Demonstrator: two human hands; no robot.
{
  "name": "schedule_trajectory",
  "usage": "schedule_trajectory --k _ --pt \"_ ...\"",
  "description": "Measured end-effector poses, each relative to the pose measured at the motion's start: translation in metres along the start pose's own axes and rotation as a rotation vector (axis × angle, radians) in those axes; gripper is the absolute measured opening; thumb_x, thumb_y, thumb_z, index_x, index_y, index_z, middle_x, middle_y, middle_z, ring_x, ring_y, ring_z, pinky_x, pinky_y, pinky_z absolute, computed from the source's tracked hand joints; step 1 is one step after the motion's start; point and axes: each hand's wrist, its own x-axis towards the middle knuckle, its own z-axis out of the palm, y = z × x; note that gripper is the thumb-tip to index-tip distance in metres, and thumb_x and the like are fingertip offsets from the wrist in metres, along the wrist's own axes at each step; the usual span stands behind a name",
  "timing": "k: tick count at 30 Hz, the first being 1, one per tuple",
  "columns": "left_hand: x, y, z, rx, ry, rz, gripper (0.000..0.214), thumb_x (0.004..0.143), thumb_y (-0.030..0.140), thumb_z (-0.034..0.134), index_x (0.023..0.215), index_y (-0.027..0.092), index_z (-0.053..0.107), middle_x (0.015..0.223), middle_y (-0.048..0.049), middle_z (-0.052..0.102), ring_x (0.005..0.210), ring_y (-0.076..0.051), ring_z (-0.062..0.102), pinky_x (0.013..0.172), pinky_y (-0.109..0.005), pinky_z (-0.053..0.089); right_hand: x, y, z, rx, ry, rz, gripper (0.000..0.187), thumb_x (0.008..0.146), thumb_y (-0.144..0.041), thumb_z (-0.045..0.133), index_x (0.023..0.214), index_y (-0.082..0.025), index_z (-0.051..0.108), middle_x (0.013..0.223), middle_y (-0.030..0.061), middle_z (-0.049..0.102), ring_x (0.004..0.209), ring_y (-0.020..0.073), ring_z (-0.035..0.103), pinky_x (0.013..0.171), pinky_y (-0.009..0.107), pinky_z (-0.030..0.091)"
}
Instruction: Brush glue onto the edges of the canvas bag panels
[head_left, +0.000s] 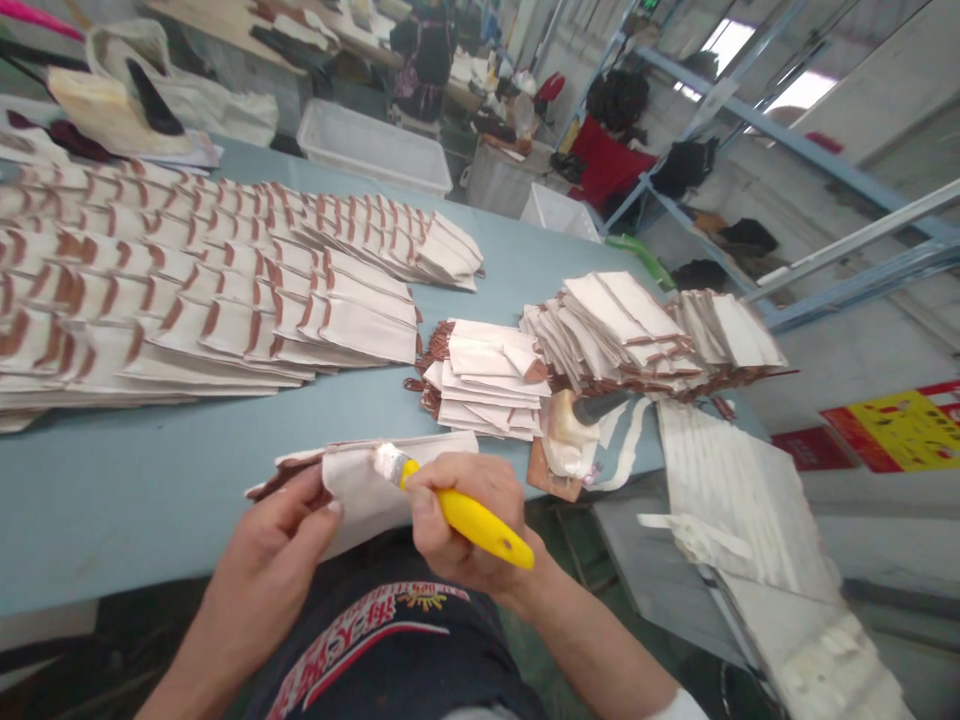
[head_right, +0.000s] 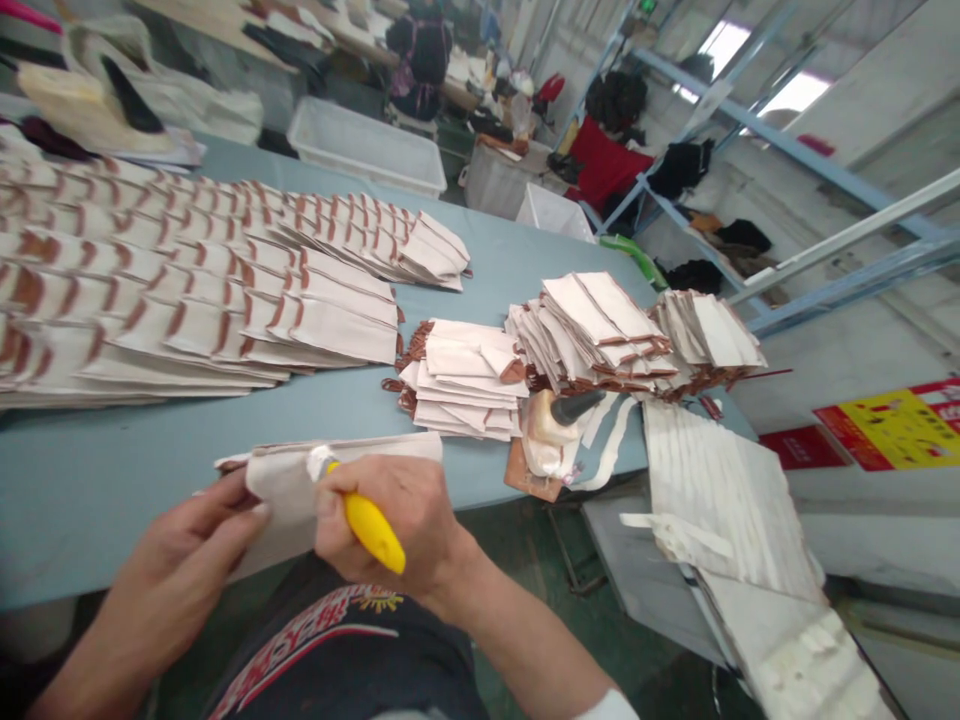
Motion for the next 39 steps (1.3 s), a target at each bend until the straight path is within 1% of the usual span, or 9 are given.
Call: schedule_trajectory --k 3,8,12,16,19,22,29,34,39 --pt "-0.001 -0.008 0.000 0.286 0.030 0.197 0.030 0.087 0.041 0.076 0.110 0.028 0.091 0.100 -0.0018 0.087 0.087 -0.027 0.074 0.091 -0.031 0.062 -0.005 0.001 0.017 0.014 -0.008 -0.045 0.018 0.097 -0.013 0.065 0.107 -0.028 0.068 0.079 -0.0004 0.083 0.059 0.0172 0.077 0.067 0.028 0.070" --pt "-0.004 -0.021 -0.009 0.387 0.024 0.307 0.026 0.093 0.038 0.073 0.109 0.027 0.090 0.079 0.0012 0.078 0.068 -0.024 0.066 0.083 -0.032 0.061 -0.022 -0.005 0.034 0.111 -0.084 -0.076 0.014 0.093 -0.023 0.071 0.103 -0.031 0.068 0.071 -0.0038 0.077 0.050 0.0162 0.068 0.063 0.030 0.069" --pt "-0.008 -0.033 -0.013 0.397 0.092 0.417 0.014 0.093 0.036 0.074 0.093 0.029 0.087 0.072 0.0015 0.075 0.062 -0.022 0.066 0.079 -0.032 0.059 -0.026 -0.020 0.026 0.249 -0.085 0.163 0.006 0.096 -0.027 0.069 0.093 -0.031 0.066 0.064 -0.0036 0.072 0.047 0.0156 0.064 0.060 0.030 0.066" --pt "-0.015 -0.044 -0.007 0.460 0.142 0.510 0.017 0.092 0.031 0.075 0.075 0.032 0.074 0.071 -0.0004 0.070 0.071 -0.024 0.069 0.085 -0.033 0.057 -0.013 -0.026 0.008 0.382 0.121 0.467 0.025 0.113 -0.046 0.064 0.096 -0.027 0.067 0.056 -0.0059 0.066 0.038 0.0131 0.056 0.043 0.025 0.052" --pt "-0.019 -0.049 -0.002 0.609 0.210 0.644 0.029 0.103 0.022 0.063 0.078 0.032 0.072 0.076 -0.0023 0.072 0.075 -0.024 0.070 0.085 -0.033 0.053 -0.004 -0.018 0.000 0.330 0.237 0.549 0.033 0.115 -0.054 0.065 0.097 -0.026 0.065 0.055 -0.0083 0.062 0.038 0.0122 0.056 0.041 0.022 0.048" --pt "-0.017 -0.056 -0.003 0.639 0.214 0.721 0.026 0.104 0.020 0.064 0.084 0.031 0.075 0.087 -0.0058 0.082 0.080 -0.025 0.075 0.086 -0.034 0.054 -0.008 -0.015 0.000 0.227 0.148 0.546 0.036 0.113 -0.056 0.069 0.094 -0.025 0.068 0.057 -0.0067 0.062 0.041 0.0126 0.057 0.044 0.023 0.049" --pt "-0.014 -0.072 -0.014 0.601 0.220 0.737 0.019 0.096 0.026 0.073 0.078 0.032 0.073 0.077 -0.0041 0.076 0.073 -0.026 0.071 0.076 -0.035 0.049 -0.026 -0.042 0.006 0.222 -0.032 0.405 0.028 0.113 -0.045 0.071 0.093 -0.026 0.071 0.069 -0.0012 0.076 0.048 0.0131 0.065 0.050 0.024 0.053" --pt "-0.016 -0.069 -0.009 0.523 0.242 0.625 0.027 0.094 0.020 0.075 0.071 0.031 0.066 0.074 -0.0016 0.068 0.070 -0.024 0.063 0.085 -0.035 0.050 -0.024 -0.024 0.004 0.207 0.159 0.524 0.031 0.115 -0.049 0.068 0.095 -0.026 0.070 0.066 -0.0034 0.070 0.044 0.0118 0.056 0.048 0.024 0.050" --pt "-0.005 -0.063 -0.004 0.396 0.232 0.440 0.011 0.087 0.031 0.076 0.076 0.030 0.074 0.074 -0.0023 0.074 0.076 -0.027 0.073 0.085 -0.034 0.057 -0.028 -0.025 0.005 0.345 0.022 0.563 0.034 0.113 -0.050 0.071 0.091 -0.025 0.071 0.055 -0.0066 0.060 0.040 0.0126 0.052 0.044 0.024 0.047"
